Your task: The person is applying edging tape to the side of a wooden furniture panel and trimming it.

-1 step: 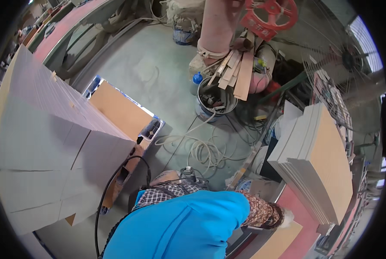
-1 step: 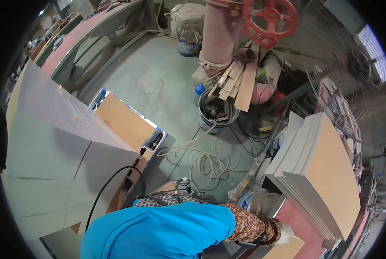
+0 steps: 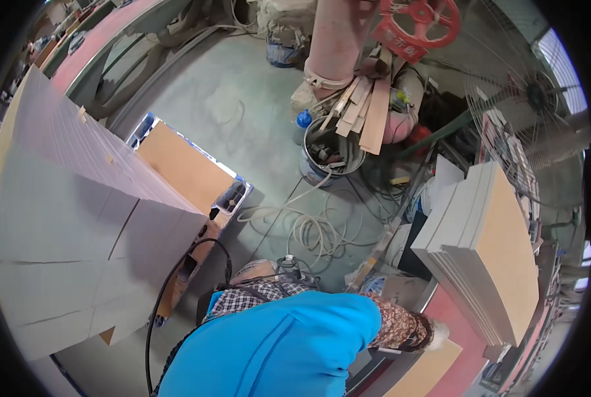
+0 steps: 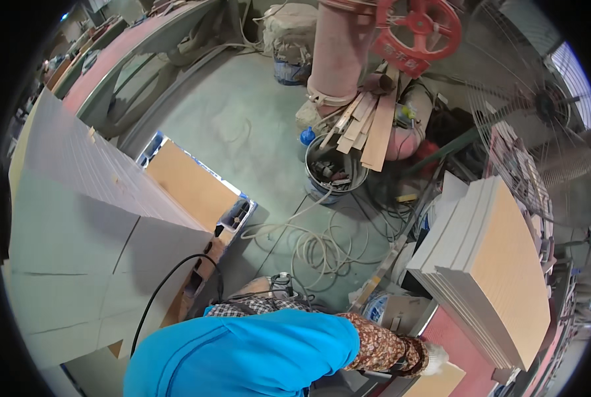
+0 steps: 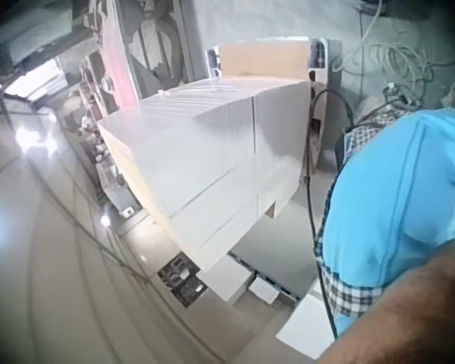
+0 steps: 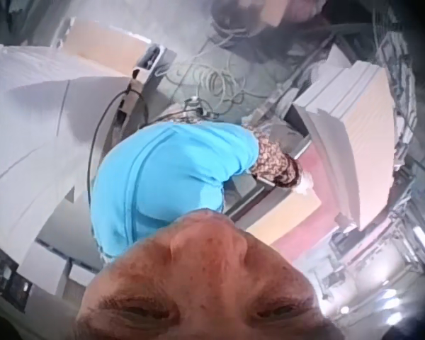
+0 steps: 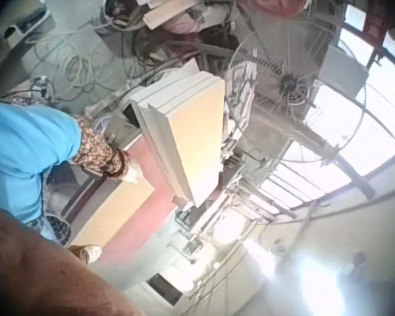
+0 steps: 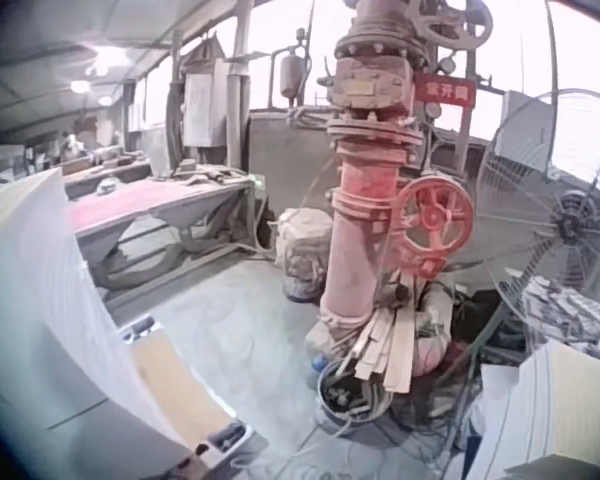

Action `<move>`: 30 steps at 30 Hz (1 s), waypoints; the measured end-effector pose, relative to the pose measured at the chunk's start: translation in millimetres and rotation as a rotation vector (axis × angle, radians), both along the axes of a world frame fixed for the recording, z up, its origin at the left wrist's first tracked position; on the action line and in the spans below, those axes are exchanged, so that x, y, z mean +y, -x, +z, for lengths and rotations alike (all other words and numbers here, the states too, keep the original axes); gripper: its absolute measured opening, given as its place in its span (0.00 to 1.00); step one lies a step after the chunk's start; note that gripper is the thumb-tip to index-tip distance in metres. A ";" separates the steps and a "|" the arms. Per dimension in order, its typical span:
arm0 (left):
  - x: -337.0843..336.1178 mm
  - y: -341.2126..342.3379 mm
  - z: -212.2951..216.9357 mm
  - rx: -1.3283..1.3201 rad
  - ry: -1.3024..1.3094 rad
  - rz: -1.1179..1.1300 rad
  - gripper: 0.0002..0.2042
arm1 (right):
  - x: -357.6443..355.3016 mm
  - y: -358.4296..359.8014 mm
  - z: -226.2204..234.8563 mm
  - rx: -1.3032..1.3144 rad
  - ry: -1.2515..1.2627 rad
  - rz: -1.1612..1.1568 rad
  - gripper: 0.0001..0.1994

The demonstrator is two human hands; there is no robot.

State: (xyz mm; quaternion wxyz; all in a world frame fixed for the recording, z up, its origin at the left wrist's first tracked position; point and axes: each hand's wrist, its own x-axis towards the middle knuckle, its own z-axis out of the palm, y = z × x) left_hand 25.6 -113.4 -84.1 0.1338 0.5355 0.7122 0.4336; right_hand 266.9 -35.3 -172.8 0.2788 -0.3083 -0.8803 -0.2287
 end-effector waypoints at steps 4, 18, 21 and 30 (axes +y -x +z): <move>-17.3 -4.5 -21.8 -0.203 -0.194 0.032 0.21 | -14.1 29.9 4.7 -0.038 -0.013 0.032 0.14; -37.1 2.2 -28.4 -0.294 -0.308 0.087 0.19 | -40.1 69.1 22.1 -0.124 -0.048 0.095 0.14; -36.3 2.1 -33.3 -0.294 -0.326 0.104 0.18 | -44.1 75.1 23.9 -0.132 -0.054 0.105 0.14; -50.8 -4.7 -63.3 -0.236 -0.394 0.002 0.35 | -61.1 92.5 30.5 -0.163 -0.076 0.129 0.14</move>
